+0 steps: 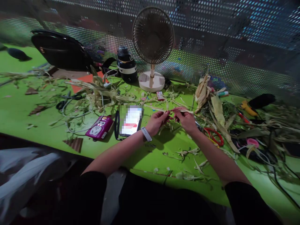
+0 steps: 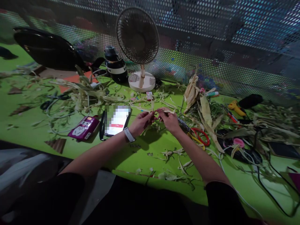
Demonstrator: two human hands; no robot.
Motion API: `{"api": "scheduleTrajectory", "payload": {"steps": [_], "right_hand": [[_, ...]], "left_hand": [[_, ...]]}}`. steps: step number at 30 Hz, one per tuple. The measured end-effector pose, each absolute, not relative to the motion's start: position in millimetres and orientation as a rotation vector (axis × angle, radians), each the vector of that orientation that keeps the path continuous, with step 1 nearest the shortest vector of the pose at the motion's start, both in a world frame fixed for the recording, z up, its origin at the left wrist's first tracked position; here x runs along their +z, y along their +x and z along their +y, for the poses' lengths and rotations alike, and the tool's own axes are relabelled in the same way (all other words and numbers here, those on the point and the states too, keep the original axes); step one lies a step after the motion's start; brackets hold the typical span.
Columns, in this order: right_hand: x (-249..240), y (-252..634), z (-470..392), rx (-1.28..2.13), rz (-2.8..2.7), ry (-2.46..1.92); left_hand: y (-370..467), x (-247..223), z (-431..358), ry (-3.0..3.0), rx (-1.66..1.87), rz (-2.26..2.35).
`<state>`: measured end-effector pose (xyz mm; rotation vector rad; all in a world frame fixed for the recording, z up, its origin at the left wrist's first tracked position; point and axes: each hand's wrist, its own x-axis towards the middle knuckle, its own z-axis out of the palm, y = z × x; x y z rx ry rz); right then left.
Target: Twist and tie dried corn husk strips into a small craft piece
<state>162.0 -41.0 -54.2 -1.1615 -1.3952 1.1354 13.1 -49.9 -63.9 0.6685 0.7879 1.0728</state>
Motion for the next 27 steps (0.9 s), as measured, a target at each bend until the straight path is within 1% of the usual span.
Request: {"api": "scheduleTrajectory", "payload": {"steps": [6,9,13,16,19,24,27], "right_hand": [[-57.7,165.6,-30.6,1.146,-1.099,-1.127],[-58.1,165.1,-29.9,1.244,-1.044,-1.192],[-61.9,158.3,-38.4,1.452,-1.217,-1.314],[-66.8,149.5,-47.1,1.538,-1.344,-1.244],[-69.4,142.2,-52.4,1.665,-1.290,-1.149],[-65.3,143.5,-52.0,1.605,-1.367,-1.123],[-63.2,149.3,-50.3,1.660,-1.409,-1.108]], "left_hand": [[12.6,-62.0,-49.6,0.768,1.068,0.806],[12.1,-64.9,-46.0,0.717,1.102,0.817],[10.7,-66.8,-42.5,0.736,1.235,0.778],[10.6,-65.8,-44.0,0.795,1.242,0.746],[11.0,-65.0,-46.6,0.801,1.202,0.765],[7.4,-64.2,-44.0,0.867,1.208,0.793],[1.7,-62.8,-38.5,0.890,1.230,0.793]]}}
